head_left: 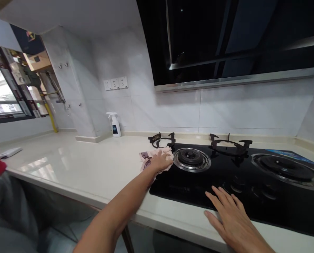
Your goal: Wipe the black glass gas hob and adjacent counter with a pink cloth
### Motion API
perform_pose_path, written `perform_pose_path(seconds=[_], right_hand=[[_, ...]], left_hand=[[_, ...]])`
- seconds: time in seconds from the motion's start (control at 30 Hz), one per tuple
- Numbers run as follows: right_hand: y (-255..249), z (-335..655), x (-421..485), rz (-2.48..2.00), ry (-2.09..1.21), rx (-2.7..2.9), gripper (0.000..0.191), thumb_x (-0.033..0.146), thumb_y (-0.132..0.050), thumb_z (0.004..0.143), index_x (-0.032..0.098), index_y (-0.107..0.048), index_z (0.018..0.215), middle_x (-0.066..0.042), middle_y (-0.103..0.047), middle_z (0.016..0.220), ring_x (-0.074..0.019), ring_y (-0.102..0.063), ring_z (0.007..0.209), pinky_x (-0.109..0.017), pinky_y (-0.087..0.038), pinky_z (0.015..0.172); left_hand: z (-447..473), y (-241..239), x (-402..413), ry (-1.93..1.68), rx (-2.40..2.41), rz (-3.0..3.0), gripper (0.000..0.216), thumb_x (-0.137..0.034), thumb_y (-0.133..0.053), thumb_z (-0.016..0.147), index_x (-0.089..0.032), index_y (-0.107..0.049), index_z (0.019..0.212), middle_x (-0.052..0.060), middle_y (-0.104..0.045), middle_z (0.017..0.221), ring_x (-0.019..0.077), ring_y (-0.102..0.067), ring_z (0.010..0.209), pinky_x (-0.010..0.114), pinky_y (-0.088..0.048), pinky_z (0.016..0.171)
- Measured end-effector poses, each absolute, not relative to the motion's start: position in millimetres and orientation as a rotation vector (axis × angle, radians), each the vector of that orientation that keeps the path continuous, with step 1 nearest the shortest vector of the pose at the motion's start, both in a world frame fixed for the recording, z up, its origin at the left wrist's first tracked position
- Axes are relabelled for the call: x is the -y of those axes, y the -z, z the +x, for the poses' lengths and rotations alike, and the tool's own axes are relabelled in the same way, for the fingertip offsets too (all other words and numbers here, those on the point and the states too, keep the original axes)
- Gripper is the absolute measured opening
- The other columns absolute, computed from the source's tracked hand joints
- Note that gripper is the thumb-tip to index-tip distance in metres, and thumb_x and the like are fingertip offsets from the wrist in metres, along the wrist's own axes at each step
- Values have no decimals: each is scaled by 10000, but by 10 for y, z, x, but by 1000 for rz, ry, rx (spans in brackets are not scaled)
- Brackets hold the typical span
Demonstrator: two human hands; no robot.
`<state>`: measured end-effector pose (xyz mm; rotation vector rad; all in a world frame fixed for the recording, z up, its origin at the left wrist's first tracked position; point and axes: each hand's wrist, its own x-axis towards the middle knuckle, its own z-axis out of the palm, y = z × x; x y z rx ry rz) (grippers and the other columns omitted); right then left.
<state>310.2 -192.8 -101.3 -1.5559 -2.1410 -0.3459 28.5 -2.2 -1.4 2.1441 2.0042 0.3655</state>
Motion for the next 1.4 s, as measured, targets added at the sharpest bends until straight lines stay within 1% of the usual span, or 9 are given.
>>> perform_pose_path(seconds=[0.2,0.33,0.5,0.73,0.93,1.07,1.2,1.33,1.4], right_hand=[[820,3055,2004,-1615,223,2156,579,620,-430,971,266,-600,1396,-95,-489,1532,-330,-394,1445,-576,-302,1177],[746,3042,2027,-1625,167,2166,585,615,-401,982,267,-573,1420,-89,-466,1551,-308,-361,1467,-555,-272,1193],[738,3043,2027,-1671,140,2188,617,603,-378,979,237,-550,1444,-104,-442,1567,-299,-347,1476,-552,-242,1206],[807,3068,1996,-1696,138,2199,656,623,-333,968,252,-514,1478,-79,-411,1591,-288,-304,1500,-533,-221,1225],[780,3074,1976,-1751,99,2231,671,618,-313,967,255,-473,1510,-61,-372,1614,-269,-248,1524,-509,-191,1237],[736,3057,1986,-1775,53,2235,661,607,-343,960,268,-467,1513,-52,-362,1620,-267,-237,1528,-506,-179,1241],[688,3027,2024,-1775,18,2224,654,593,-341,965,261,-463,1516,-54,-349,1626,-265,-234,1529,-503,-166,1244],[658,3001,2057,-1765,22,2210,656,600,-327,970,259,-463,1514,-58,-350,1626,-260,-234,1529,-500,-160,1243],[660,2994,2058,-1757,28,2205,658,601,-332,968,252,-473,1508,-68,-361,1620,-262,-242,1526,-498,-163,1241]], left_hand=[[456,-62,-141,-339,-2064,2108,661,-636,-464,837,-384,-495,1446,87,-282,1646,485,-325,1433,695,-285,1097],[454,-41,16,-366,-2090,2123,657,-631,-453,840,-356,-516,1434,97,-376,1594,457,-376,1407,656,-313,1105],[361,9,427,-394,-2076,2167,633,-630,-472,845,-349,-537,1409,92,-416,1569,429,-404,1399,619,-359,1084],[162,25,1250,-423,-2000,2240,612,-595,-510,842,-316,-557,1385,115,-462,1526,404,-452,1365,577,-382,1083],[-344,34,1791,-490,-1873,2404,493,-481,-510,864,-329,-609,1322,16,-546,1488,274,-462,1389,407,-354,1171],[-815,39,1915,-495,-2102,2311,464,-475,-518,875,-303,-641,1288,5,-529,1518,242,-444,1416,342,-343,1182],[-1277,-75,1957,-472,-2294,2158,442,-469,-495,899,-269,-652,1260,69,-539,1508,283,-480,1391,405,-386,1144],[-1612,-174,2000,-503,-2428,2070,451,-480,-530,892,-348,-607,1316,70,-574,1472,322,-426,1434,487,-358,1145],[-1688,-154,2011,-528,-2543,1988,450,-486,-529,890,-365,-604,1317,56,-581,1466,336,-432,1429,503,-377,1118]])
